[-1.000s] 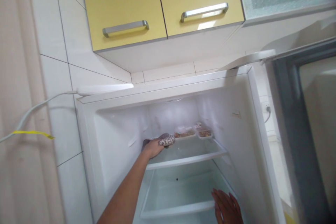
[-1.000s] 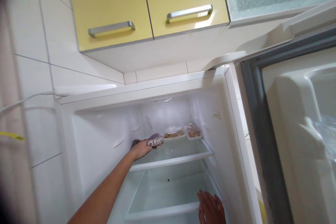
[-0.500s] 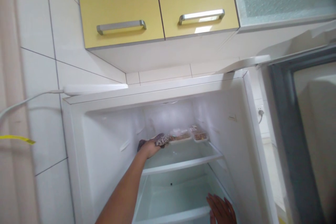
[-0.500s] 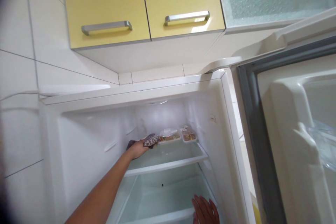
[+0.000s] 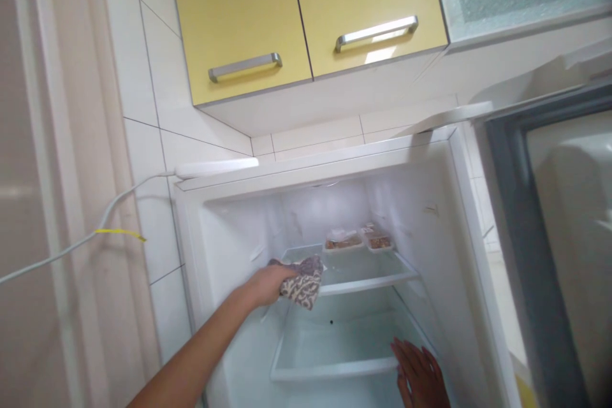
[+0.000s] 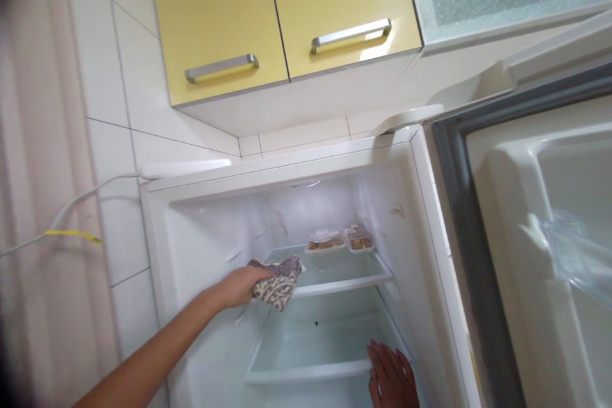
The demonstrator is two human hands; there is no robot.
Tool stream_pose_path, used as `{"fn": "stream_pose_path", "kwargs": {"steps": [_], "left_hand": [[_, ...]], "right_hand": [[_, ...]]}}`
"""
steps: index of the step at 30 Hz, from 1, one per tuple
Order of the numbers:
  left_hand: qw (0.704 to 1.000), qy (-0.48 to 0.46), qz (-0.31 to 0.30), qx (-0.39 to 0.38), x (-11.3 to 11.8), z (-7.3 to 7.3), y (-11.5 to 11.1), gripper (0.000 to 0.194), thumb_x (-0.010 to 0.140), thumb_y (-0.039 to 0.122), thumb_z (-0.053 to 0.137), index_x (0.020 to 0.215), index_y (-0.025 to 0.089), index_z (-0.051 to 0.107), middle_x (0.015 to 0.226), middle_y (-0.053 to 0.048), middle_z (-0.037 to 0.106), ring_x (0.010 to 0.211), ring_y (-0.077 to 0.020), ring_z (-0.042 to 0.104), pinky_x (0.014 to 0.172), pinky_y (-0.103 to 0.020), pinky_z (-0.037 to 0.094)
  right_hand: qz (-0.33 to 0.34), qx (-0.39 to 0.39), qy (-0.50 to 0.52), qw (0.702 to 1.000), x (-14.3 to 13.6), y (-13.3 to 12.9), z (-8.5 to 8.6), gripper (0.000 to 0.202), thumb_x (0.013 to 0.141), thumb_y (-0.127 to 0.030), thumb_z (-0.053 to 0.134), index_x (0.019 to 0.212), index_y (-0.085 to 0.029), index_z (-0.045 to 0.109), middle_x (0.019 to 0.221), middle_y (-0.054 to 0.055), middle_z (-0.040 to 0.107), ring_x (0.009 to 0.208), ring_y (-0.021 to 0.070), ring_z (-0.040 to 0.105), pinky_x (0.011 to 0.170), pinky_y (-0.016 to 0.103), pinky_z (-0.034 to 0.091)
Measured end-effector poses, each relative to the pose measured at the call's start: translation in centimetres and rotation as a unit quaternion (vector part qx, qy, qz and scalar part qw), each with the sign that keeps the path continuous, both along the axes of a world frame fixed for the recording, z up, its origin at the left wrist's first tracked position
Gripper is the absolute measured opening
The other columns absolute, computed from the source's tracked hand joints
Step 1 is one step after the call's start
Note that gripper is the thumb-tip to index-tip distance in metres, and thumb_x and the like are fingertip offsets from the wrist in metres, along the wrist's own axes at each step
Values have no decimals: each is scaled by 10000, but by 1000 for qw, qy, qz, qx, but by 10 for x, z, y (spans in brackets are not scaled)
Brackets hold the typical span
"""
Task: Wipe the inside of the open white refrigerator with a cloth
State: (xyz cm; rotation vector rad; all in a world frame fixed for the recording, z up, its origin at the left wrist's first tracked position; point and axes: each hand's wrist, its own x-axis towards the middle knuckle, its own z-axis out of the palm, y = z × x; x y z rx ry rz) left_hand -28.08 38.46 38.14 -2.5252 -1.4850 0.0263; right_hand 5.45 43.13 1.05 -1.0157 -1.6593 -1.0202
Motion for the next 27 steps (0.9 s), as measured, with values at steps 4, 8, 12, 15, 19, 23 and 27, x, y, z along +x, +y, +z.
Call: {"fn": "stream_pose_path", "kwargs": {"steps": [4, 8, 12, 15, 19, 23, 27], "left_hand": [[975, 198, 33, 95, 25, 17, -24, 259, 857, 113, 558, 923, 219, 784, 933, -104, 798, 951, -267, 706, 845, -386, 498], [954, 259, 4, 153, 44, 26, -36, 274, 914, 163, 525, 972, 151, 793, 1133, -189, 757, 1247, -335, 573, 1072, -506, 375], [922, 322, 120, 178, 23, 32, -58, 394, 824, 247, 676, 1209, 191, 736, 1426, -162, 628, 1444, -366, 424, 1228, -561, 181], [932, 302, 165, 116, 7, 35, -79, 603, 719, 510, 761, 1238, 206, 724, 1515, -166, 542, 1482, -436, 356, 1231, -623, 147], [940, 264, 188, 110, 5, 29, -89, 643, 861, 648, 525, 1196, 146, 746, 1472, -202, 577, 1473, -414, 380, 1251, -591, 103], [914, 300, 194, 191, 2, 16, -62, 689, 818, 430, 655, 1430, 129, 561, 1598, -191, 421, 1520, -407, 290, 1266, -578, 9], [907, 279, 232, 216, 0, 10, -18, 578, 860, 312, 579, 1410, 135, 587, 1608, -182, 400, 1517, -416, 291, 1258, -609, 2]], "right_hand": [[10, 10, 3, 1000, -2, -7, 10, 400, 841, -202, 523, 1211, -224, 672, 1167, 32, 772, 1048, 208, 682, 1022, 394, 388], [13, 22, 2, 1000, -2, -9, 15, 411, 816, -178, 521, 1197, -208, 670, 1140, 38, 779, 1041, 209, 674, 1006, 394, 389], [10, 19, -3, 1000, -1, -10, 16, 427, 806, -181, 530, 1211, -202, 664, 1165, 35, 772, 1051, 207, 665, 1004, 394, 390], [10, 18, 0, 1000, -1, -12, 18, 454, 787, -152, 522, 1215, -206, 662, 1167, 30, 771, 1053, 202, 663, 1013, 389, 388], [14, 13, 0, 1000, 0, -12, 18, 461, 793, -153, 517, 1225, -220, 662, 1178, 29, 768, 1066, 205, 657, 1018, 380, 388], [18, 17, -1, 1000, 1, -7, 12, 484, 775, -143, 516, 1226, -228, 672, 1187, 29, 764, 1079, 207, 651, 1013, 371, 391], [17, 25, -13, 999, 5, 5, 1, 501, 748, -126, 521, 1204, -245, 691, 1176, 18, 770, 1071, 205, 655, 994, 365, 402]]}}
